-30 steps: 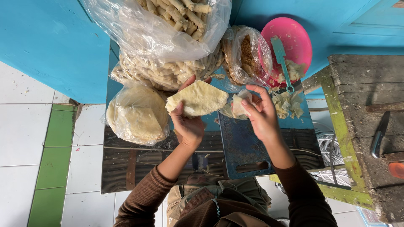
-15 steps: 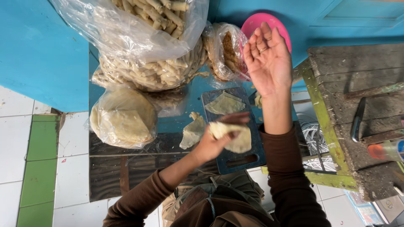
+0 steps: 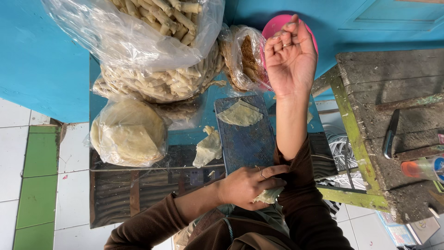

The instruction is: The person folds thin dough sheets on a cutting board, spoons brown filling from a plastic bag onto each sheet, and folds the dough over the filling. The folded pastries are placed into a large plastic bag with other finished rolled pastries.

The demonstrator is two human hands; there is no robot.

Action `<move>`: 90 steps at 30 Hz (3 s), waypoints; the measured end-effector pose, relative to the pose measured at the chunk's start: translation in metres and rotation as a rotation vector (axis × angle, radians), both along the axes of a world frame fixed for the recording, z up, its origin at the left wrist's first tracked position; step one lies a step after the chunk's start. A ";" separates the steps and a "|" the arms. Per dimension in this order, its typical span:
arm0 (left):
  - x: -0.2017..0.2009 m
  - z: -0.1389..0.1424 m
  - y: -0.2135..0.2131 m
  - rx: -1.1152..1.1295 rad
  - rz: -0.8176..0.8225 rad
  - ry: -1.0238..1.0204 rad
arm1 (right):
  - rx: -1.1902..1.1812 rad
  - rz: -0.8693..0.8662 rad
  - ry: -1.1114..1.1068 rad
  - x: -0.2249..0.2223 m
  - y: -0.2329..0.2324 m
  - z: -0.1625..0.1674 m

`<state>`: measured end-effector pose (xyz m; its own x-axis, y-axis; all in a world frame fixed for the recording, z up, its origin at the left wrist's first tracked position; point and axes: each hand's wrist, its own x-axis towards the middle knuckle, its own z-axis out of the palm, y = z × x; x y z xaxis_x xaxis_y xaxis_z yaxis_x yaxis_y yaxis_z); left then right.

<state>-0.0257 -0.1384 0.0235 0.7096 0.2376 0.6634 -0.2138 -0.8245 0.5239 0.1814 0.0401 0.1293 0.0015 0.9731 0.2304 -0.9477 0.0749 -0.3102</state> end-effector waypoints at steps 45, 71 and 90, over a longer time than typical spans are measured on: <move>0.021 0.004 -0.050 0.027 0.122 0.148 | 0.052 -0.014 0.077 -0.043 -0.008 -0.001; -0.012 0.030 -0.012 -0.804 -0.129 -0.248 | 0.230 -0.233 -0.379 0.000 -0.047 0.022; -0.023 -0.006 0.103 -1.573 -0.016 -0.791 | 0.498 -0.660 -1.590 -0.050 -0.101 -0.089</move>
<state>-0.0490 -0.0355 0.0172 0.3689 0.9294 -0.0124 -0.7891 0.3202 0.5241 0.1317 -0.0609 0.0408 -0.1711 0.7487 0.6404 0.4307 0.6415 -0.6349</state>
